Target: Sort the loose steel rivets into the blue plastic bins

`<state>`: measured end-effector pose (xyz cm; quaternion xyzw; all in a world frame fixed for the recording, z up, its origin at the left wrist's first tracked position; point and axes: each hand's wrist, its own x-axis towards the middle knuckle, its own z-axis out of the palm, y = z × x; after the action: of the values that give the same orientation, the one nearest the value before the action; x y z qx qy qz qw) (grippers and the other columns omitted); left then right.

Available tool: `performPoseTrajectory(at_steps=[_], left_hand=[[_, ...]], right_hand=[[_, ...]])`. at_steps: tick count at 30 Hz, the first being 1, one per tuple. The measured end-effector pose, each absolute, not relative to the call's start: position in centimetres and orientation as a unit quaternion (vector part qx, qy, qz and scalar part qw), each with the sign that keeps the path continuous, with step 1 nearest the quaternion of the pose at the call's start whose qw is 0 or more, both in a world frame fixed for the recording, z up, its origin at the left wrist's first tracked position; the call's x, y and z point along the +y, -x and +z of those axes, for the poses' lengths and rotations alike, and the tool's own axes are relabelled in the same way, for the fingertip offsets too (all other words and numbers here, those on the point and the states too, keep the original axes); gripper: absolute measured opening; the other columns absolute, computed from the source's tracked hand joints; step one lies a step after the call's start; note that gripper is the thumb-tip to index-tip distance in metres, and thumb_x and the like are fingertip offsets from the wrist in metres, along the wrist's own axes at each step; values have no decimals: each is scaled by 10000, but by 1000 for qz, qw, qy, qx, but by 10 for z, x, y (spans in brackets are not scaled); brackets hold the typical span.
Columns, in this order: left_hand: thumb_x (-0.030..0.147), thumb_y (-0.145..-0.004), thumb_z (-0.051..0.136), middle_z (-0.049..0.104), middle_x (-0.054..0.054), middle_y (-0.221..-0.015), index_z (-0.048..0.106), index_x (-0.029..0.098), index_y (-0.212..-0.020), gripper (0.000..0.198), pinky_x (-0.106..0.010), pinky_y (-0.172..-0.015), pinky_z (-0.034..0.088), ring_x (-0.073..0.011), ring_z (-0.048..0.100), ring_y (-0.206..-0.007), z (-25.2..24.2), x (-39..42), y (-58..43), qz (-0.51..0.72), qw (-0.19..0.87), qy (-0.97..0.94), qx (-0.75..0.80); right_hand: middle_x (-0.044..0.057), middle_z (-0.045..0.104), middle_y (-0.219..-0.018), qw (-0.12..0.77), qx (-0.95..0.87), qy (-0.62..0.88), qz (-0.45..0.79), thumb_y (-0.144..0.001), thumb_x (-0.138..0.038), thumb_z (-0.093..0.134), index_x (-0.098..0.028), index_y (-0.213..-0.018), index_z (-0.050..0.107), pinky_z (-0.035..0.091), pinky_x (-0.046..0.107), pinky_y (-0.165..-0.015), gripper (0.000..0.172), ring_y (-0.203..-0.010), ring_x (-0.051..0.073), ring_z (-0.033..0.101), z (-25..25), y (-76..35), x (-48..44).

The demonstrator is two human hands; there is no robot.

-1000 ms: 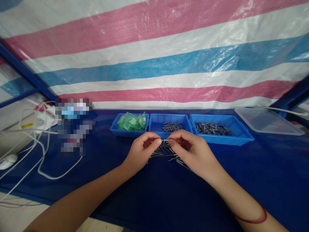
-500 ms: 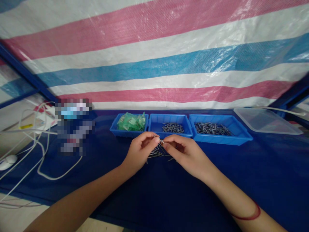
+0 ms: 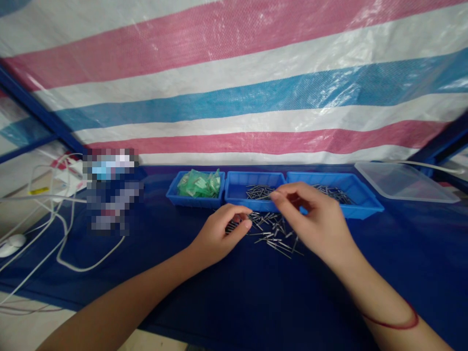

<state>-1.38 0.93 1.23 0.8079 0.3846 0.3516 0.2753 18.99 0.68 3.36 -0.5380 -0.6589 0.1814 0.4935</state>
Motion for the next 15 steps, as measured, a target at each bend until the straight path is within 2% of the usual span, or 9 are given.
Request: performPoseTrajectory(at_steps=[3,7,11,15], left_hand=[[338,-911,475,626,-59,-1144,576,208,-1171,308,-351,-914,394,-204,519,-1063,12,7,17,261,170,-881,356],[403,-925,434,520,-27,-1338,494,317,-1286,376,-405,-883,361,-249,429,-1173,6,5,17,167,72,-921,344],[421,-939,398,508,-22,-1352,529,333,-1249,348,-410,-868,321,-252,406,-1179,2,5,15,145,22,-930,336],[365,-946,413,573,-15,-1255,606,311,-1126,270,-387,-834,298,-228,448,-1112,4,7,16,136,4,-931,339]], right_hand=[[42,674,-780,494,-591,636,51,-760,-430,619,-191,-855,681,453,294,-609,265,-647,171,600,36,-221,19],[42,654,-704,393,-541,737,-98,-763,-402,594,-200,-863,698,404,311,-614,248,-628,193,591,35,-261,32],[76,684,-770,277,-561,770,-128,-759,-393,581,-178,-912,686,364,322,-588,284,-648,227,593,27,-280,39],[68,692,-799,281,-578,756,-120,-780,-411,552,-180,-953,674,362,315,-596,313,-658,225,596,26,-271,39]])
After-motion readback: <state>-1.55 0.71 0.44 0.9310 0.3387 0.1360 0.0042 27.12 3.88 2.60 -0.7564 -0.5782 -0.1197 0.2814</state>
